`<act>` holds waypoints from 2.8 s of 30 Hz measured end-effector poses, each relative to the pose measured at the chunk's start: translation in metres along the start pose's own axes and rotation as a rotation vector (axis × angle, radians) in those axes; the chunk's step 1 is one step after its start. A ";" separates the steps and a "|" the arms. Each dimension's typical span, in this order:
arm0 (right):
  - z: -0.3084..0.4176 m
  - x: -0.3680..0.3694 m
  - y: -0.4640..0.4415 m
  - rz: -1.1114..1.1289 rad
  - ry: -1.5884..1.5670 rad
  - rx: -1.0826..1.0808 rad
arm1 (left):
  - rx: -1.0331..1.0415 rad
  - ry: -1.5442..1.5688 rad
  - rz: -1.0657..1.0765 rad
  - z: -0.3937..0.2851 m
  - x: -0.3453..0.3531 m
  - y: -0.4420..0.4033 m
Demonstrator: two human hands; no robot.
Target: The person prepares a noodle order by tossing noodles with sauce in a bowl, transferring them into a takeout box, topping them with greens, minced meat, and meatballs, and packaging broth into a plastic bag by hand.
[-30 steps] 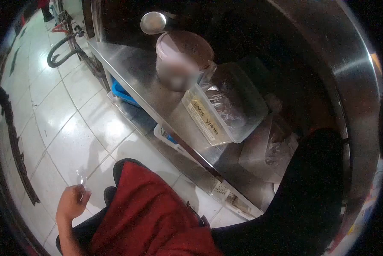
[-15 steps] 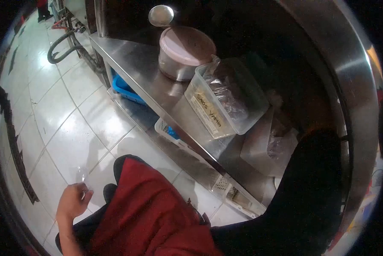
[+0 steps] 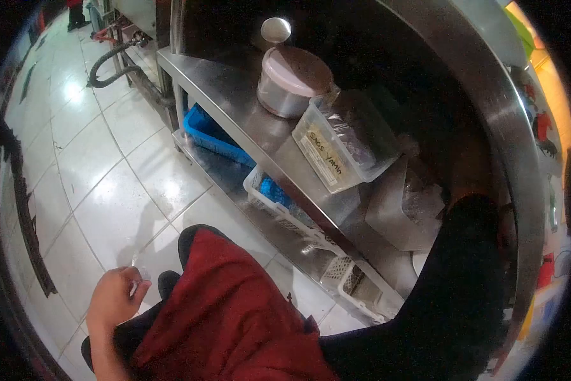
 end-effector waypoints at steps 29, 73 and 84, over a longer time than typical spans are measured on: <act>0.009 -0.021 0.014 0.007 0.011 0.020 | 0.122 -0.092 0.034 -0.026 -0.004 -0.011; 0.211 -0.232 0.146 0.081 -2.448 2.326 | 0.209 0.589 0.440 -0.201 -0.132 0.165; 0.030 -0.521 0.120 0.311 -2.888 1.535 | 0.565 0.854 0.603 -0.498 -0.226 0.316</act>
Point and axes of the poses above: each hand's wrist, its own y-axis away from the middle knuckle, its own x-axis out of the palm, z = x × y, the point moved 5 cm from there along -y, towards the middle knuckle, and after that the axes turned 5 degrees about -x, right-handed, at the moved point
